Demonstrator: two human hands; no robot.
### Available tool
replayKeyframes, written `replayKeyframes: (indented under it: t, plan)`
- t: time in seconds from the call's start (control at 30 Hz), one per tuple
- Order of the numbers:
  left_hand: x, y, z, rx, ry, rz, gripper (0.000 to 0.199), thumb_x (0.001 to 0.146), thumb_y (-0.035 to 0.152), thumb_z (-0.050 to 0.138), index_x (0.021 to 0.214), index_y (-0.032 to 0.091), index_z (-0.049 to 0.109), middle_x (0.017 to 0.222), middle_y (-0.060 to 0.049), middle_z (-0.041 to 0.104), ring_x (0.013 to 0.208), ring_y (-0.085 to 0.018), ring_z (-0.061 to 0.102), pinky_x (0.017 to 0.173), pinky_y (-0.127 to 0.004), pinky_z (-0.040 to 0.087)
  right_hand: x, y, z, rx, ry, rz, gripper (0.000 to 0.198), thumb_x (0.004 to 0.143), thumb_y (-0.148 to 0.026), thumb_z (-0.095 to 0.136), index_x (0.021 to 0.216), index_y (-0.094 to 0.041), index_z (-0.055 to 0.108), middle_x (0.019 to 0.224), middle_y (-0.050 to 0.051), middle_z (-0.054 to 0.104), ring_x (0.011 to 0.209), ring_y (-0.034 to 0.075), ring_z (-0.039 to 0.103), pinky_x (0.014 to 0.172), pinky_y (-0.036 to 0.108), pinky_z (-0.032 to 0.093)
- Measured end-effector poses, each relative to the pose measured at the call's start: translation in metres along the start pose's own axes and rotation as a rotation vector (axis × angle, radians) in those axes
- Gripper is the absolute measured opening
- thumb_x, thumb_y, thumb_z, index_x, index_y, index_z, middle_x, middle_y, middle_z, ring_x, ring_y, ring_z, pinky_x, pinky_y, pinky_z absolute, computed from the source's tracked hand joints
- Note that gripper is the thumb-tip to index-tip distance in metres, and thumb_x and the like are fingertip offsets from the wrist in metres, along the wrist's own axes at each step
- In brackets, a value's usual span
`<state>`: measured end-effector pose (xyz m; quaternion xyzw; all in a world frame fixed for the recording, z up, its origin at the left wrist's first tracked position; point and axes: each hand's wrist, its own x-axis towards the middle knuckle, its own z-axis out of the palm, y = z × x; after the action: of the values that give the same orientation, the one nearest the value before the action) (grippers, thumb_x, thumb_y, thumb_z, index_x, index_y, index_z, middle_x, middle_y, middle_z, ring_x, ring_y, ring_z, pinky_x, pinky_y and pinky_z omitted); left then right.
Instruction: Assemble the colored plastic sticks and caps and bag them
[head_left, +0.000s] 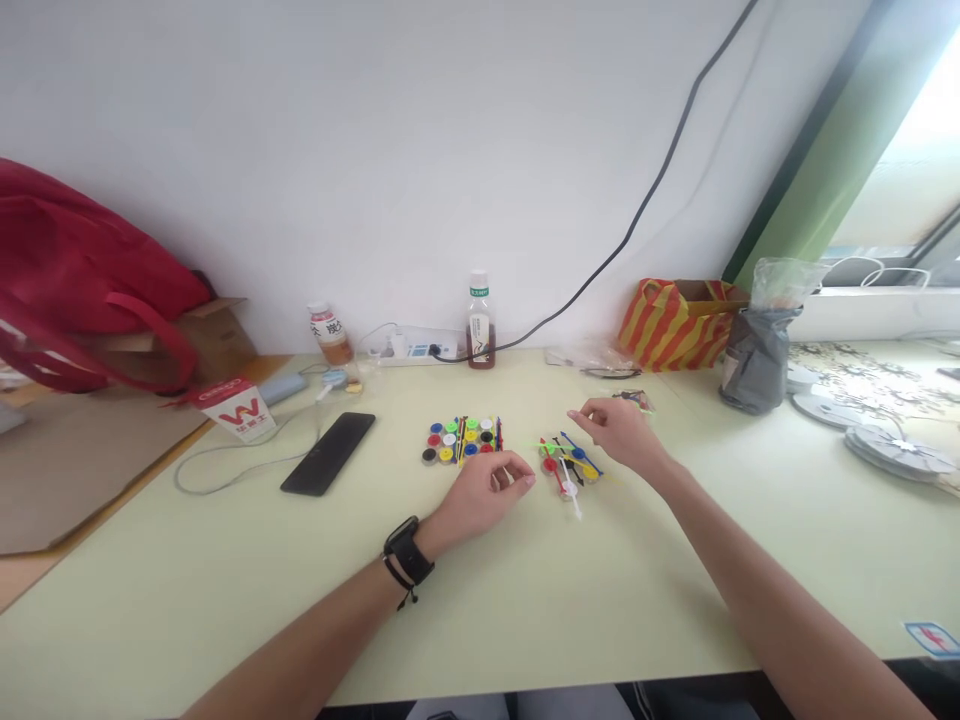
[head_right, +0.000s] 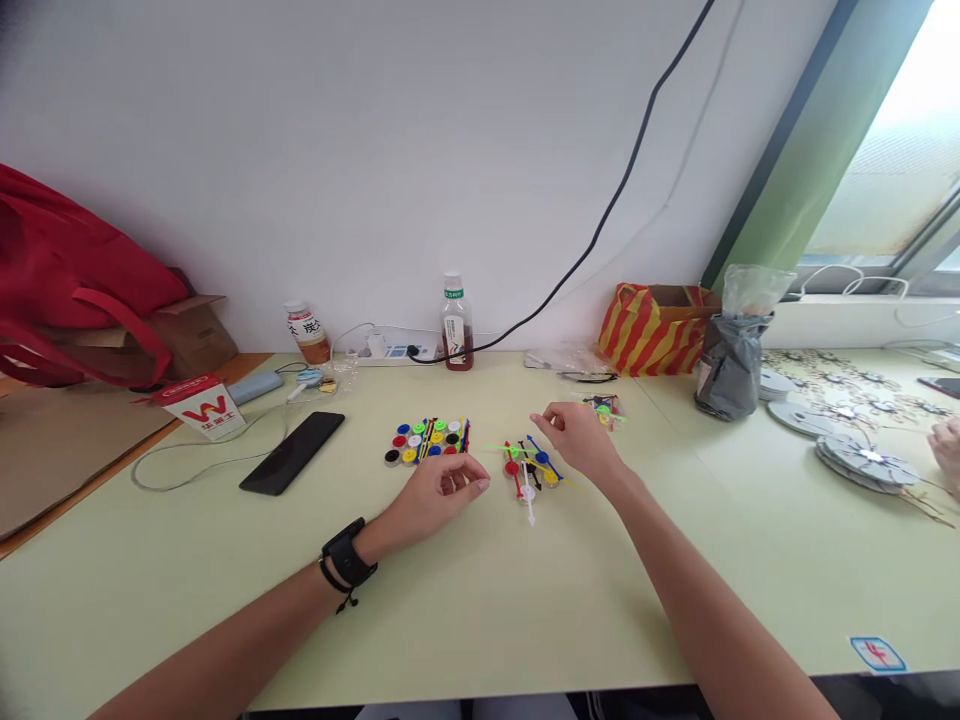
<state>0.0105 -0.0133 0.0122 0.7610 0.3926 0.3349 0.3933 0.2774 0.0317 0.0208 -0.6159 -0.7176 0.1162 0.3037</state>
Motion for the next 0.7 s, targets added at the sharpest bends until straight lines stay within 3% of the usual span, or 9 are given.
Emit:
replayKeyframes:
  t: [0.1,0.2,0.3,0.37,0.43,0.53,0.7]
  plan:
    - [0.007,0.013,-0.003,0.044,-0.094,0.056,0.021,0.092,0.038,0.066,0.086,0.020,0.075,0.073,-0.002,0.070,0.061,-0.014,0.055,0.057,-0.026,0.041,0.018,0.005,-0.002,-0.049,0.122,0.057,0.060,0.095,-0.068,0.045,0.058,-0.022,0.055,0.054,0.003,0.058,0.051,0.017,0.048,0.054,0.032,0.034]
    - [0.024,0.027,-0.009,0.083,-0.199,0.112,0.021,0.092,0.038,0.065,0.090,0.022,0.078,0.079,-0.003,0.074,0.064,-0.015,0.059,0.059,-0.026,0.044,0.041,0.016,0.002,-0.187,0.237,0.186,0.058,0.095,-0.068,0.044,0.066,-0.021,0.063,0.065,0.006,0.065,0.061,0.021,0.057,0.061,0.033,0.040]
    - [0.046,0.037,-0.020,0.158,-0.250,0.149,0.022,0.090,0.041,0.066,0.092,0.023,0.079,0.080,-0.004,0.075,0.064,-0.017,0.061,0.056,-0.026,0.044,0.064,0.032,0.013,-0.354,0.235,0.148,0.044,0.095,-0.055,0.052,0.087,-0.019,0.074,0.102,0.014,0.071,0.097,0.030,0.063,0.085,0.041,0.047]
    - [0.060,0.040,-0.029,0.214,-0.270,0.154,0.024,0.089,0.042,0.067,0.095,0.023,0.079,0.084,-0.005,0.075,0.063,-0.017,0.063,0.054,-0.026,0.043,0.076,0.043,0.023,-0.385,0.209,0.112,0.033,0.089,-0.048,0.064,0.096,-0.019,0.077,0.136,0.018,0.060,0.128,0.036,0.050,0.103,0.047,0.040]
    - [0.070,0.041,-0.038,0.258,-0.238,0.136,0.029,0.089,0.045,0.066,0.099,0.021,0.079,0.088,-0.006,0.075,0.059,-0.016,0.063,0.052,-0.027,0.043,0.087,0.052,0.033,-0.420,0.159,0.096,0.036,0.088,-0.043,0.065,0.112,-0.019,0.076,0.155,0.017,0.044,0.143,0.040,0.035,0.112,0.053,0.032]
    - [0.076,0.040,-0.054,0.316,-0.248,0.091,0.033,0.090,0.047,0.063,0.106,0.021,0.077,0.097,-0.007,0.076,0.071,-0.019,0.069,0.061,-0.027,0.048,0.101,0.065,0.041,-0.442,0.096,0.078,0.043,0.090,-0.041,0.062,0.126,-0.019,0.071,0.160,0.015,0.042,0.149,0.040,0.027,0.118,0.054,0.026]
    - [0.081,0.038,-0.083,0.419,-0.222,0.060,0.038,0.090,0.051,0.062,0.109,0.021,0.076,0.098,-0.008,0.076,0.084,-0.022,0.070,0.071,-0.029,0.051,0.118,0.081,0.040,-0.444,0.029,0.028,0.040,0.092,-0.036,0.057,0.123,-0.016,0.070,0.140,0.015,0.062,0.142,0.036,0.039,0.119,0.048,0.026]
